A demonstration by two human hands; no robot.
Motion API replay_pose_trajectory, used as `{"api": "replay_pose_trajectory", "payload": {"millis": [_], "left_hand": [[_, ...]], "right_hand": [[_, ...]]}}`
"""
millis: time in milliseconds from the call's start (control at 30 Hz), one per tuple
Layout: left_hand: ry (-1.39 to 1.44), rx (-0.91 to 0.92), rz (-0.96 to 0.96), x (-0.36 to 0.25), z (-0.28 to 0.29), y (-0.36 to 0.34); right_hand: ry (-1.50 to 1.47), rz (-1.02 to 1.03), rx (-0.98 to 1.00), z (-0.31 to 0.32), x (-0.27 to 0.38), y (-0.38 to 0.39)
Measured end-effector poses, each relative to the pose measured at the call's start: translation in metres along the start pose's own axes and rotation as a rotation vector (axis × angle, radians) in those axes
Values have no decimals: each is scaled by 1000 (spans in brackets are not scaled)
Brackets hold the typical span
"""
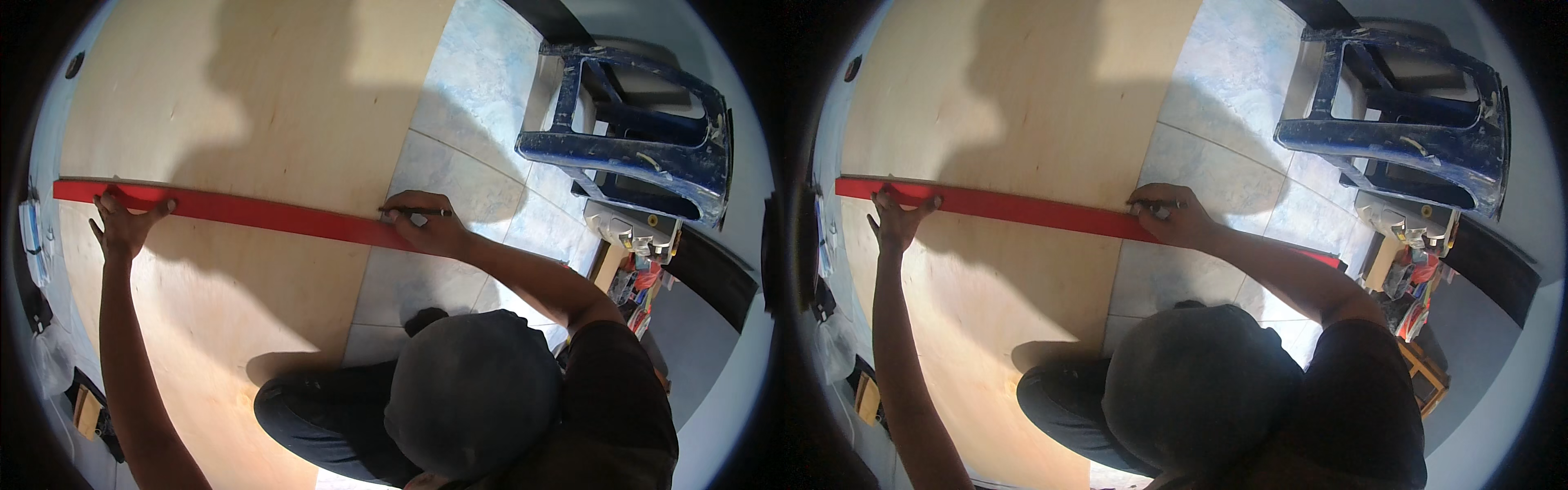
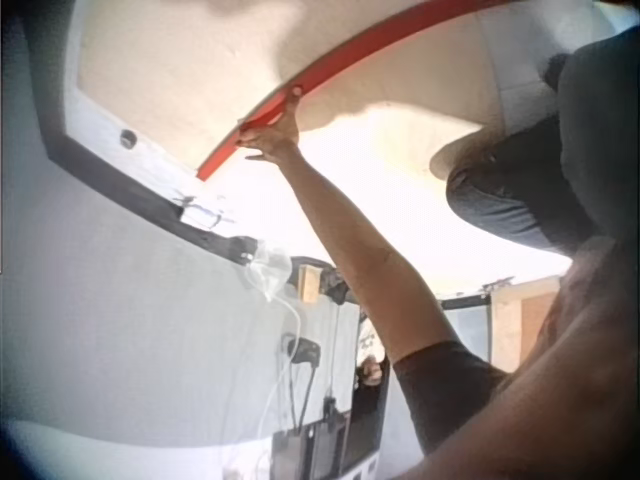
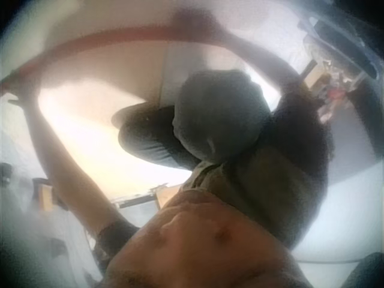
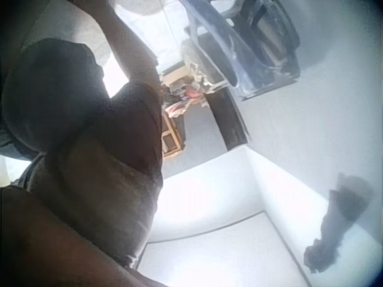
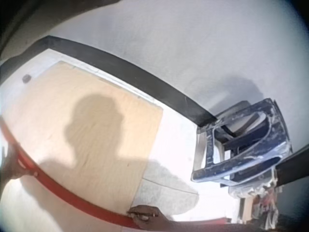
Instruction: The person marks a line on a large sheet of plywood using a red straightedge and a pen, then uses a utility knife to cut along the marked line. The person repositions the straightedge and continues cutting the plywood.
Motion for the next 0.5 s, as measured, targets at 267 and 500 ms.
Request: {"api": "replay_pose_trajectory", "payload": {"millis": [267,500], "left_hand": [[48,31,-17,12,-14,-1],[486,-15,-166,25,-33,-4]], "right_hand": [[595,223,-127,-26,2,58],[690,219,-229,-42,-2,62]]}}
Point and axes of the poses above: each hand's wrist, its own y-axis away from the middle knuckle, its own z-axis out of the back of the hand, x = y × z, the point moved 1 cm from there along -y, towards the middle knuckle, and after that the axes turned 3 degrees about y, right-handed, at the moved point
